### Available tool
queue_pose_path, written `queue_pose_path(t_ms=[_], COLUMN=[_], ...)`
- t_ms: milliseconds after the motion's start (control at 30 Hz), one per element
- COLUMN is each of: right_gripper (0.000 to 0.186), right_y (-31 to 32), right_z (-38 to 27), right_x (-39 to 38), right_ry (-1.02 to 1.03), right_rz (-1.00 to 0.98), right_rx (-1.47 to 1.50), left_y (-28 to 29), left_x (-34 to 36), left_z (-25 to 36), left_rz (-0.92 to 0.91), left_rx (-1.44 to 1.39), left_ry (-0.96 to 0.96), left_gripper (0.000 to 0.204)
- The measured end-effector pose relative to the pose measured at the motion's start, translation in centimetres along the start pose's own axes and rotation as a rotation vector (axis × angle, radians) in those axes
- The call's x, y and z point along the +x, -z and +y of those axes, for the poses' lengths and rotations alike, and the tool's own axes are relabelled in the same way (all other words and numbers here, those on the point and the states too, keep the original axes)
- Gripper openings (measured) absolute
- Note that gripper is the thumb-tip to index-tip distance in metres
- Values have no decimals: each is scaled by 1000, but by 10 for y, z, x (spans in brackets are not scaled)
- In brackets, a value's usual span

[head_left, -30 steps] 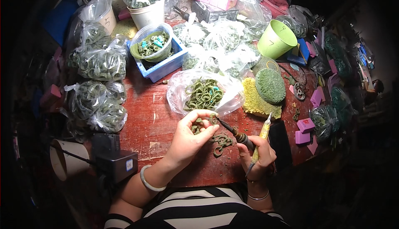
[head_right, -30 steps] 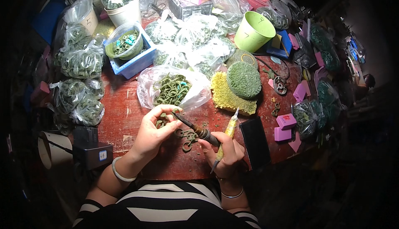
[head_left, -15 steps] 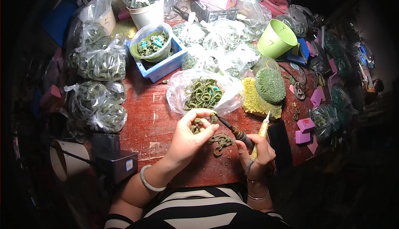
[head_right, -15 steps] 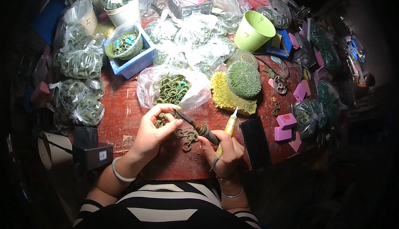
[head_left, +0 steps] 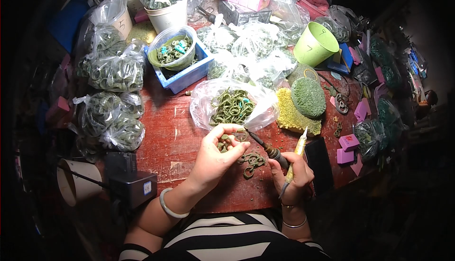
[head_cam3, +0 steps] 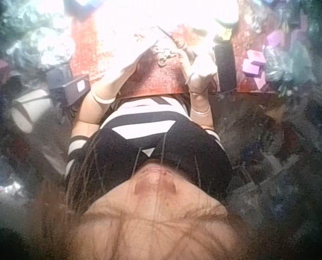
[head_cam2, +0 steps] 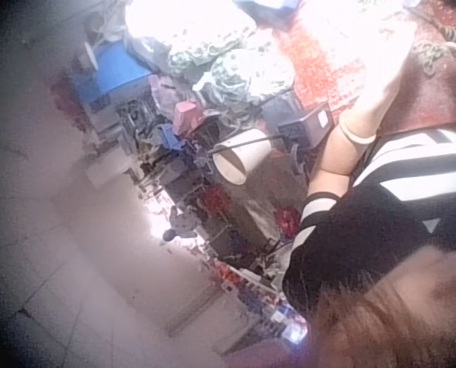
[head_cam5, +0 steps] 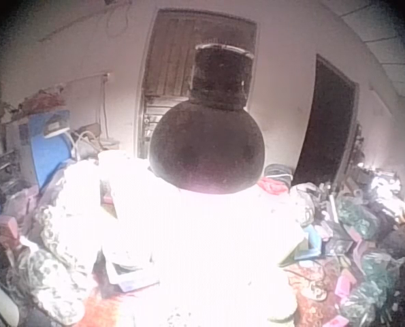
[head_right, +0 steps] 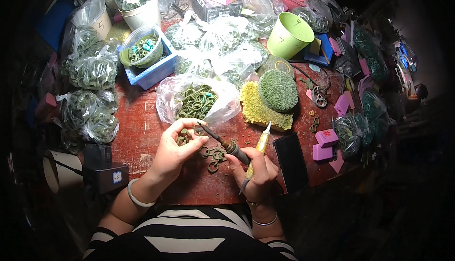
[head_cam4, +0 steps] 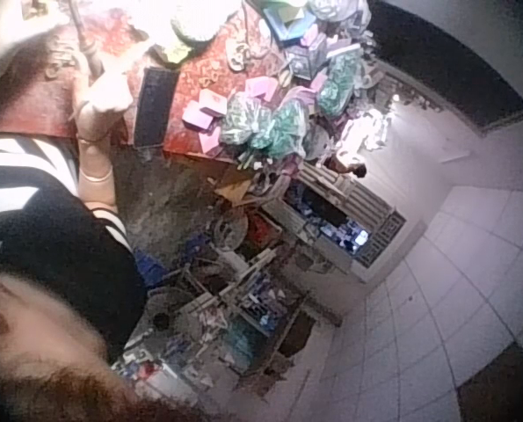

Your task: The person uses a soldering iron to melt small amounts of material onto metal decorative figurines, handling them one at a time and rotating them by hand over a messy workshop table.

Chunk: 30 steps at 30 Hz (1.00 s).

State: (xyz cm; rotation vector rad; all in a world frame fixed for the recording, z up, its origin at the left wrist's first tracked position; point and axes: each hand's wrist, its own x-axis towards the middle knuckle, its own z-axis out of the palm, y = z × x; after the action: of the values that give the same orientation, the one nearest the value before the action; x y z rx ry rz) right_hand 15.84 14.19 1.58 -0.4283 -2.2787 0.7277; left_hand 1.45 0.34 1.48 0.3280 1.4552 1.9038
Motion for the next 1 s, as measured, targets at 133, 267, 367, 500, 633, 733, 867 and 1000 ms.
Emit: queue_pose_path(t_ms=[133, 267, 367, 500, 633, 733, 867, 1000], right_gripper=[28, 28, 28, 29, 29, 29, 29, 29], right_y=[1, 1, 1, 1, 0, 0, 1, 4], right_z=[-1, -1, 0, 1, 2, 2, 0, -5], right_x=[0, 1, 0, 1, 0, 0, 1, 2], right_ry=[-17, -5, 18, 36, 31, 35, 32, -8], right_rz=[-4, 1, -9, -25, -33, -34, -24, -16], right_rx=[8, 14, 22, 24, 36, 29, 36, 38], left_y=[1, 2, 2, 1, -1, -1, 0, 5], left_x=[-1, -1, -1, -1, 0, 0, -2, -1], left_z=[-1, 0, 0, 2, -1, 0, 5, 10], left_rz=[0, -14, -23, -31, -6, -10, -45, -182], left_rx=[-8, 35, 37, 14, -12, 14, -95, -284], left_ry=[14, -2, 3, 30, 9, 9, 61, 195], left_gripper=[31, 30, 29, 28, 28, 26, 18, 14])
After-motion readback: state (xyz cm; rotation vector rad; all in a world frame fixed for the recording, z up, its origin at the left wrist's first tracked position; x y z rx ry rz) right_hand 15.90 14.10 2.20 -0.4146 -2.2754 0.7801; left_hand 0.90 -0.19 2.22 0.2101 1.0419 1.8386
